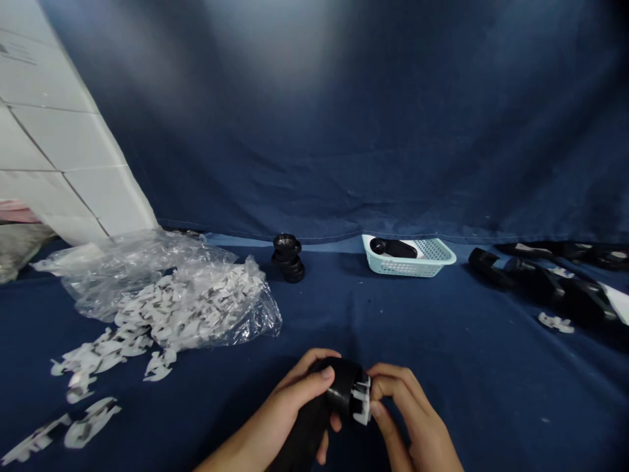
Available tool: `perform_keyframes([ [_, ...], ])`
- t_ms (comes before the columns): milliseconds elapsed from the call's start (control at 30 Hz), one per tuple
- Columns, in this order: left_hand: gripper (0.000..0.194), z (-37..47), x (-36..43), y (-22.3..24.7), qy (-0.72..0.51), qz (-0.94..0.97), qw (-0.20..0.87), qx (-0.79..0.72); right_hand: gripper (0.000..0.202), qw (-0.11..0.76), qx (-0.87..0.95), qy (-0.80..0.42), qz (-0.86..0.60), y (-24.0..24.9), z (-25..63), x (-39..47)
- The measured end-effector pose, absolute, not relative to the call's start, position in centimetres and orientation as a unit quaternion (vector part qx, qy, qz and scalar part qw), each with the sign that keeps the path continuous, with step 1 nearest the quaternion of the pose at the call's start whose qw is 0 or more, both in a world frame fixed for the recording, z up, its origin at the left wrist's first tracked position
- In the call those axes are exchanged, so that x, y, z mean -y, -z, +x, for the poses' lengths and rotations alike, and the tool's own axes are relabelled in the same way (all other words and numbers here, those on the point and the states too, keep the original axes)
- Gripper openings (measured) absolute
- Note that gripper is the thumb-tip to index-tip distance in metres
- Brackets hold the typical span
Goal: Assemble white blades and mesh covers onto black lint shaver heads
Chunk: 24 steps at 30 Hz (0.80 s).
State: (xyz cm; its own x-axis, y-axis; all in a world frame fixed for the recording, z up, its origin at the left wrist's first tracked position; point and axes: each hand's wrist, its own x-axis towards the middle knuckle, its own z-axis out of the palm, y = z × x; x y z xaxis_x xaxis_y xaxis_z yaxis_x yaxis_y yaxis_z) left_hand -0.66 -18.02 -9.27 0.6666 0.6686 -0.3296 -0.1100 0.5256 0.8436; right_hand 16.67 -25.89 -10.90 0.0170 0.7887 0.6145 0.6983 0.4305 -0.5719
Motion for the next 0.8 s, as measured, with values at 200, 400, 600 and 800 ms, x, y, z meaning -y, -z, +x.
perform_keyframes([
  [200,0.044,-0.8,18.4,8.8,-0.232,0.452,0.791,-0.34,0.016,0.433,0.725,-0.058,-0.532,12.0,17.6,25.9],
  [400,0.05,-0.8,18.5,8.9,-0.231,0.455,0.789,-0.343,0.016,0.495,0.668,-0.088,-0.549,12.3,16.5,26.0],
  [600,0.047,-0.7,18.6,8.8,-0.225,0.457,0.789,-0.344,0.016,0.512,0.656,-0.11,-0.544,12.6,16.3,26.1],
  [800,0.051,-0.8,18.7,9.1,-0.218,0.465,0.784,-0.35,0.017,0.5,0.661,-0.101,-0.551,12.3,16.5,26.2],
])
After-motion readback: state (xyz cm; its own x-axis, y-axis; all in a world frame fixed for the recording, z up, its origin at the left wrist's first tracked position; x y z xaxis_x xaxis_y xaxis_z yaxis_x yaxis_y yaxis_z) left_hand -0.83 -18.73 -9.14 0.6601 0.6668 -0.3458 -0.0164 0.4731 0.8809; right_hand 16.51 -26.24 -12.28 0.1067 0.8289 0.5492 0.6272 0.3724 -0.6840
